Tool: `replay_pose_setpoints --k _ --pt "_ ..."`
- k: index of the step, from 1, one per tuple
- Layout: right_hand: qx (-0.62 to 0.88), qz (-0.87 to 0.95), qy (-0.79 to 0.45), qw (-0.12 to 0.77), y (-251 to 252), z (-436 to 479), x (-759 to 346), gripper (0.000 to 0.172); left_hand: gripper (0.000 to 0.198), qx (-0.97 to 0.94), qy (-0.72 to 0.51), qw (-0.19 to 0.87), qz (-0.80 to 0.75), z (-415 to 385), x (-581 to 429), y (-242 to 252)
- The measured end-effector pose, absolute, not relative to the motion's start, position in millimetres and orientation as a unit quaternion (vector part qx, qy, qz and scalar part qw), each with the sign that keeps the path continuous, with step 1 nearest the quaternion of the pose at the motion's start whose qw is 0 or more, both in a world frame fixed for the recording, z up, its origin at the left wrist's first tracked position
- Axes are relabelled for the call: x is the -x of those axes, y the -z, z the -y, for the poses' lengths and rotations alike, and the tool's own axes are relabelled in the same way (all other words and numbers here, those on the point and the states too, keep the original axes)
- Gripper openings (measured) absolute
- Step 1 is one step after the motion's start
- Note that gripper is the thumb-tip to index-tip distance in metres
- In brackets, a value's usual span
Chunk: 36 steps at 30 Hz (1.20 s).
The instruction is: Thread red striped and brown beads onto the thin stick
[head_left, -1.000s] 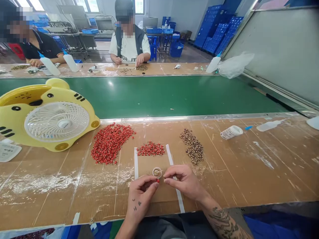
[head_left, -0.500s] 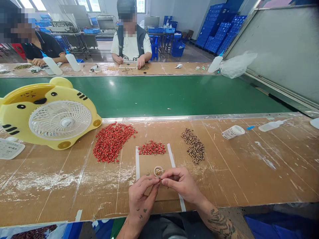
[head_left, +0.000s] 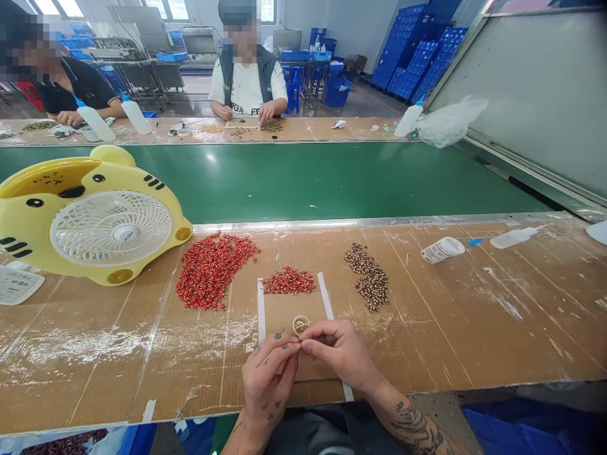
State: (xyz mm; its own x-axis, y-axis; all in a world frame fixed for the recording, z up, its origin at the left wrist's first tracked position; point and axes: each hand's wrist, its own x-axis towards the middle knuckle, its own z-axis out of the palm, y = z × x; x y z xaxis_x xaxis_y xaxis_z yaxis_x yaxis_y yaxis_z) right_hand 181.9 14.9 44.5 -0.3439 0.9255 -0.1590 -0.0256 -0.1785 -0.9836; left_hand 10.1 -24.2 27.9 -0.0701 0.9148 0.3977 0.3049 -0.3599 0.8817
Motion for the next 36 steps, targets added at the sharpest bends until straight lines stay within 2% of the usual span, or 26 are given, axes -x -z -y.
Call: replay_pose_setpoints --k 7,12,17,23,28,31,33,36 --pt "0.409 0.602 -0.573 0.377 -50 -20 -190 0.024 0.008 -0.529 -0.545 0.409 -0.505 22 -10 -37" --pt "0.412 0.594 -0.576 0.382 -50 -19 -189 0.027 0.007 -0.470 -0.535 0.474 -0.518 23 -12 -40" --pt "0.403 0.591 -0.572 0.402 -50 -15 -184 0.030 0.011 -0.470 -0.535 0.469 -0.522 27 -14 -40" --pt "0.414 0.594 -0.561 0.402 -43 -17 -181 0.024 0.009 -0.499 -0.524 0.438 -0.534 25 -11 -37" --pt "0.427 0.593 -0.550 0.405 -40 -23 -181 0.022 0.007 -0.472 -0.528 0.477 -0.521 16 -20 -40" --pt "0.454 0.565 -0.555 0.407 -37 -34 -188 0.027 0.024 -0.444 -0.521 0.528 -0.502 10 -21 -42" --pt "0.497 0.556 -0.530 0.404 -32 -48 -196 0.032 0.031 -0.464 -0.511 0.506 -0.516 5 -9 -40" --pt "0.536 0.561 -0.484 0.405 -23 -78 -211 0.033 0.023 -0.552 -0.477 0.330 -0.599 -6 30 -35"
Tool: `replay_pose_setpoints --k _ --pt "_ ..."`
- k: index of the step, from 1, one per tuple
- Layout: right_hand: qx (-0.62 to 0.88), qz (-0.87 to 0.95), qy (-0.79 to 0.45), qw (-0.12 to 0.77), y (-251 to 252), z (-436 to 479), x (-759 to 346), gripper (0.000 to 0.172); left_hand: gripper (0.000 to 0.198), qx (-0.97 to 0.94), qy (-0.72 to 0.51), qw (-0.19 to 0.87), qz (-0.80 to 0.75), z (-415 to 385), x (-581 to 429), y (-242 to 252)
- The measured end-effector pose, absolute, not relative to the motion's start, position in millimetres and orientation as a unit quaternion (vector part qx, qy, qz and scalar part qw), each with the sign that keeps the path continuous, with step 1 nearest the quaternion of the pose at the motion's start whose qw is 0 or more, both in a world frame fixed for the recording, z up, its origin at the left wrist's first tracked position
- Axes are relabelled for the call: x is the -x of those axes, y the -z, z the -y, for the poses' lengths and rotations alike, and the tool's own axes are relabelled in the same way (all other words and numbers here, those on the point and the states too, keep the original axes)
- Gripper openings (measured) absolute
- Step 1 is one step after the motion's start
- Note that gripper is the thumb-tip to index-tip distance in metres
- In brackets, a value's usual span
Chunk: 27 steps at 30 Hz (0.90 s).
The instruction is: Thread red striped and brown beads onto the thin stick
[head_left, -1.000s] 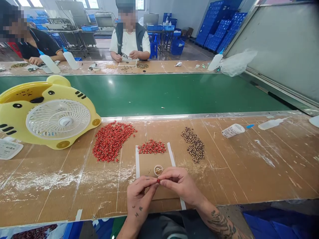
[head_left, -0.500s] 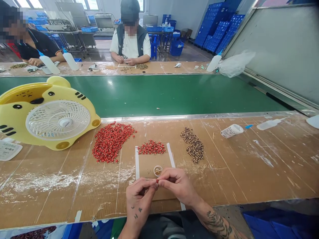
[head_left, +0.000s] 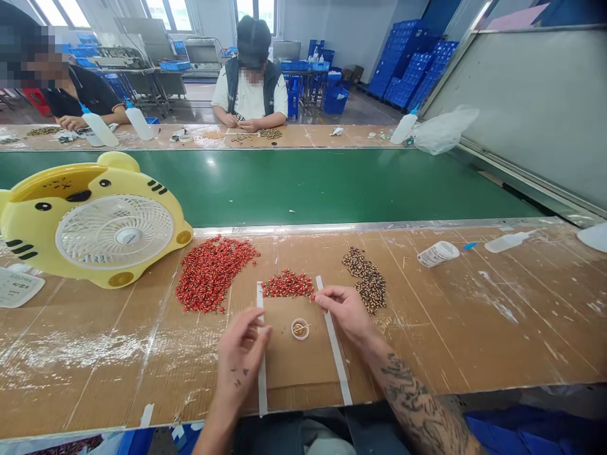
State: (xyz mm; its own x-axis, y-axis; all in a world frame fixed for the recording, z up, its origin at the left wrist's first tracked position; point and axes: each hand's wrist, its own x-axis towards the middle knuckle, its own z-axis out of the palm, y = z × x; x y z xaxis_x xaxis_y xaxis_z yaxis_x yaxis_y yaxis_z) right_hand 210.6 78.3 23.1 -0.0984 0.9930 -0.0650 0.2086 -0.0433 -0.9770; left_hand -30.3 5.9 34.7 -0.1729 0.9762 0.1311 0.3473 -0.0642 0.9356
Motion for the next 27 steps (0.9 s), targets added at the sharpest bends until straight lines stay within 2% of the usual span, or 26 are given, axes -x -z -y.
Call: replay_pose_setpoints --k 3,5,8,13,20,27 --pt "0.556 0.585 -0.448 0.384 -17 -112 -219 0.030 0.025 -0.603 -0.384 0.125 -0.688 -18 78 -25" --pt "0.569 0.605 -0.423 0.362 -16 -129 -218 0.026 0.028 -0.633 -0.301 0.079 -0.709 -22 99 -18" --pt "0.585 0.633 -0.386 0.328 -16 -141 -213 0.021 0.029 -0.662 -0.231 0.078 -0.709 -24 111 -8" --pt "0.596 0.659 -0.345 0.304 -13 -141 -210 0.019 0.026 -0.667 -0.213 0.077 -0.710 -24 108 -2" --pt "0.572 0.658 -0.360 0.333 -9 -137 -226 0.029 0.014 -0.669 -0.117 0.117 -0.724 -37 115 -15" --pt "0.497 0.678 -0.406 0.359 -14 -101 -233 0.029 0.014 -0.678 -0.127 0.143 -0.710 -40 117 -24"
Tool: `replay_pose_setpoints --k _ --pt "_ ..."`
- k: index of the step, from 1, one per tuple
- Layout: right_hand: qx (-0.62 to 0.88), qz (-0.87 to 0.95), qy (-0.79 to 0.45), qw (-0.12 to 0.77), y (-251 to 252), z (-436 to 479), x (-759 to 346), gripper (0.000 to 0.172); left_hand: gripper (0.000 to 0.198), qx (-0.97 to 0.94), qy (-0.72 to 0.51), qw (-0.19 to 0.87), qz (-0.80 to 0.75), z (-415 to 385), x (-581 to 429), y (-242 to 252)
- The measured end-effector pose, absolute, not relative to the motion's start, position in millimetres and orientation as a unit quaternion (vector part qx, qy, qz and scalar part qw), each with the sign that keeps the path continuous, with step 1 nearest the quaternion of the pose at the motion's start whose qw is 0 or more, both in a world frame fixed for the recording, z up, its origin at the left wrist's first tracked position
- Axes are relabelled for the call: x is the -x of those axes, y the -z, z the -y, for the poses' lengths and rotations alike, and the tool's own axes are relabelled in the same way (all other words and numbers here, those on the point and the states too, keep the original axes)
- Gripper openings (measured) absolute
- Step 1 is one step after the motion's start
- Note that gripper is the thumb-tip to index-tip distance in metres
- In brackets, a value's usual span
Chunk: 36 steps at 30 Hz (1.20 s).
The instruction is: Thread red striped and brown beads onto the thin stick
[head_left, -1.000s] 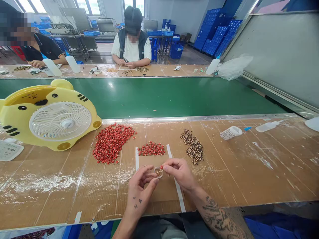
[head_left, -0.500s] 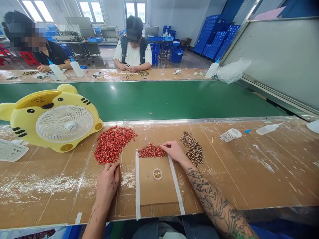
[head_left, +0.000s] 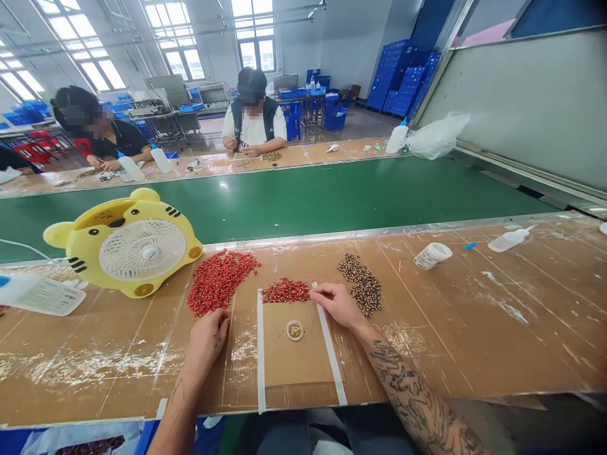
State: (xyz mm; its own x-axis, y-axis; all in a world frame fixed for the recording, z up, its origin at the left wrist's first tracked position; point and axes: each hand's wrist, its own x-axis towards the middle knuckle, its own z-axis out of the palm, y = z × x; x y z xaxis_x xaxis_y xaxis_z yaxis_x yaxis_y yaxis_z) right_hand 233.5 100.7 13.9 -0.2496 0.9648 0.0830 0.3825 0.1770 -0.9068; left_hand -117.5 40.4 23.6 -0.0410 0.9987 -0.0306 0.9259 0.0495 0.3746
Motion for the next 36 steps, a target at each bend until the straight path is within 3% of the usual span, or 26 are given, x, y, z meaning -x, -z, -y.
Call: replay_pose_setpoints --k 12,17,27,30,36 --pt "0.370 0.776 -0.381 0.340 -15 -68 -216 0.009 0.009 -0.627 -0.298 0.209 -0.689 -28 103 -36" --pt "0.346 0.814 -0.325 0.334 -15 -67 -214 0.018 0.019 -0.563 -0.395 0.325 -0.650 -21 75 -35" --pt "0.252 0.901 -0.205 0.287 -20 -73 -209 0.037 0.020 -0.350 -0.541 0.553 -0.529 5 23 -12" --pt "0.259 0.905 -0.170 0.290 -21 -77 -212 0.041 0.012 -0.294 -0.543 0.597 -0.513 9 19 -11" --pt "0.240 0.913 -0.187 0.274 -17 -76 -216 0.036 0.017 -0.190 -0.545 0.661 -0.479 1 7 -14"
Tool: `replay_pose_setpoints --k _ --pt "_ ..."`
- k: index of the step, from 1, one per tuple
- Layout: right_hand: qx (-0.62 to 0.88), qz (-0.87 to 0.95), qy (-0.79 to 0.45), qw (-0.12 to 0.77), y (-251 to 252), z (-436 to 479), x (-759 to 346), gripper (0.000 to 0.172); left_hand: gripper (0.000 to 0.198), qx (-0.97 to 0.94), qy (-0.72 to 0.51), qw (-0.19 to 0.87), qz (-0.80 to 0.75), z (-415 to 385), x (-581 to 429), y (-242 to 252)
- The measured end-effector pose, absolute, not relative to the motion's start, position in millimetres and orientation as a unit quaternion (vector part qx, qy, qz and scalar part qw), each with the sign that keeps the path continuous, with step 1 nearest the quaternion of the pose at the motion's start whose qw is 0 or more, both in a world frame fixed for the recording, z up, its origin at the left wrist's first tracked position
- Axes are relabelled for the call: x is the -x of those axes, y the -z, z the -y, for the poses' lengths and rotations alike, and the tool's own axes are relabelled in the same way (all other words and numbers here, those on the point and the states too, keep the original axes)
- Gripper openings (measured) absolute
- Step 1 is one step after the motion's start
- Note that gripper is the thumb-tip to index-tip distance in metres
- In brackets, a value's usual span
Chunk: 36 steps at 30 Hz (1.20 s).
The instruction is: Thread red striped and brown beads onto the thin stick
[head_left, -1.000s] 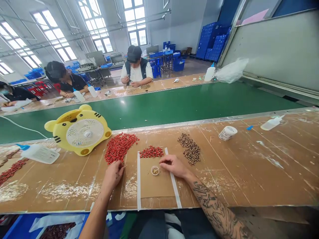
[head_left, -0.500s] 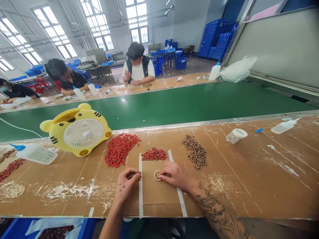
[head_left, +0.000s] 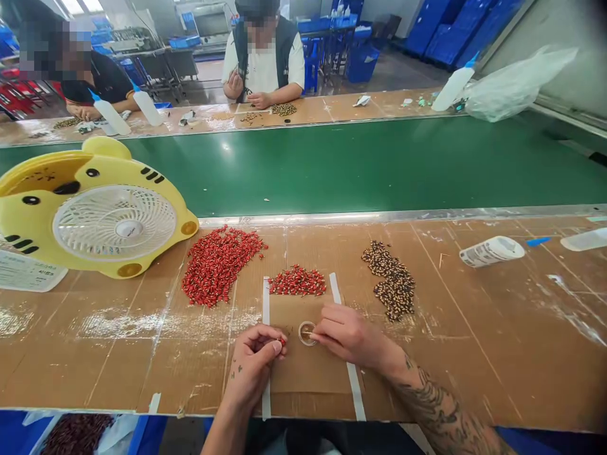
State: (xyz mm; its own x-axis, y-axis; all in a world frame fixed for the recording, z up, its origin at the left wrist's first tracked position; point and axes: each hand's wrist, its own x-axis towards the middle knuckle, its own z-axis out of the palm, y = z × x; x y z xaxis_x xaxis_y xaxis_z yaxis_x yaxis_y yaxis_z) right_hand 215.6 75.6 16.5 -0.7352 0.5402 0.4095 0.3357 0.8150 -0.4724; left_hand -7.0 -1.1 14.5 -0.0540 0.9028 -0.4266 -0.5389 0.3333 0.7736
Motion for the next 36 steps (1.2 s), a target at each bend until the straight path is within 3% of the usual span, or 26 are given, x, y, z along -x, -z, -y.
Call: replay_pose_setpoints --k 19,27,36 --pt "0.250 0.909 -0.210 0.258 -24 -74 -219 0.034 0.018 -0.219 -0.527 0.597 -0.564 3 -3 -5" --pt "0.278 0.799 -0.351 0.402 -40 -69 -227 0.024 0.017 -0.280 -0.477 0.591 -0.588 5 -5 -8" --pt "0.263 0.799 -0.358 0.405 -44 -66 -214 0.027 0.023 -0.281 -0.463 0.598 -0.591 7 -7 -7"
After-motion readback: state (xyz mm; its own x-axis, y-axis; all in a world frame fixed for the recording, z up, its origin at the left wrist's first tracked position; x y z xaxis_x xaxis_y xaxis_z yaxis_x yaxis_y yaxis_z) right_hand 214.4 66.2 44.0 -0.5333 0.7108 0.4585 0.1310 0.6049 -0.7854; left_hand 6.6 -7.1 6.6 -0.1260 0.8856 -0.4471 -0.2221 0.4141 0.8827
